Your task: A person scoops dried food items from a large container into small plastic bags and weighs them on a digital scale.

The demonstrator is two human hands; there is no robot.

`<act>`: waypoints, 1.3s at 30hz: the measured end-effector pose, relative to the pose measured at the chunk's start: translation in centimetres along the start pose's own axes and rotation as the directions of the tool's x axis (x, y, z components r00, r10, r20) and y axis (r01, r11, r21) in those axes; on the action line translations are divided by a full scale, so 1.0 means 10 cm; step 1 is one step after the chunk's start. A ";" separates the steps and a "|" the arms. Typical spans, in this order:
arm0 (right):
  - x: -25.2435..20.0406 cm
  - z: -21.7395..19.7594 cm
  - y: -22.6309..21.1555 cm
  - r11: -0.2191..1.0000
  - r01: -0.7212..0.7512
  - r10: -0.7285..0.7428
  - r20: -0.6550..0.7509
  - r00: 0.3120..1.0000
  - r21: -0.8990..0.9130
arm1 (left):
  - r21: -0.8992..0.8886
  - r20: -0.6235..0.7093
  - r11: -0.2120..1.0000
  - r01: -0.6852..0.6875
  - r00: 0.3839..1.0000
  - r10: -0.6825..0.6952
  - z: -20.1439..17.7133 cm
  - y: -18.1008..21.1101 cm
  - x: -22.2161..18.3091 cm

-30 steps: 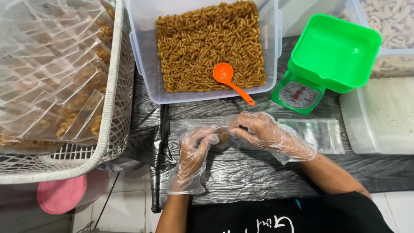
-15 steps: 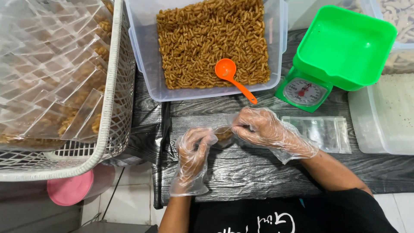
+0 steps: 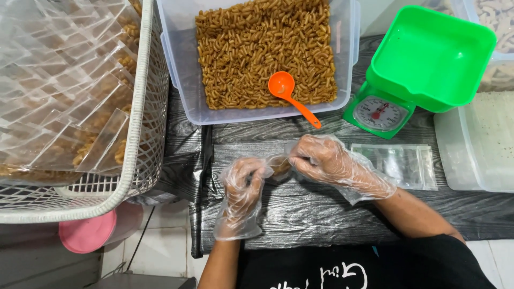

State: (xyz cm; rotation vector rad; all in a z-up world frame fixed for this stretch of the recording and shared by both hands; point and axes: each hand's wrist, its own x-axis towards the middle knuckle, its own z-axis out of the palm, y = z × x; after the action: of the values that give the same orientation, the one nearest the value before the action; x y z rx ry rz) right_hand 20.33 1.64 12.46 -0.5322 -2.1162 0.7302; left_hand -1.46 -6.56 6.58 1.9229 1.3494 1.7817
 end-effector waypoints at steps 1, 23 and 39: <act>-0.01 -0.01 -0.01 1.000 -0.001 0.001 0.002 1.000 0.002 | 0.001 -0.001 1.000 0.003 1.000 -0.003 -0.01 0.03 0.00; 0.04 -0.11 -0.11 0.997 0.030 -0.026 0.066 0.998 -0.073 | -0.153 -0.017 0.984 0.088 0.996 -0.092 0.01 0.01 0.02; -0.09 -0.02 -0.07 0.958 0.107 -0.098 0.046 0.994 -0.264 | -0.127 -0.046 0.970 0.208 0.975 -0.215 -0.03 0.20 0.07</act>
State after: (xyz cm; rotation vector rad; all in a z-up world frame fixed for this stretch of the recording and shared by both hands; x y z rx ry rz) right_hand 20.89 0.64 12.55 -0.5514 -2.2696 0.3993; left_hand -0.91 -7.30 8.51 1.6101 1.3726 1.7838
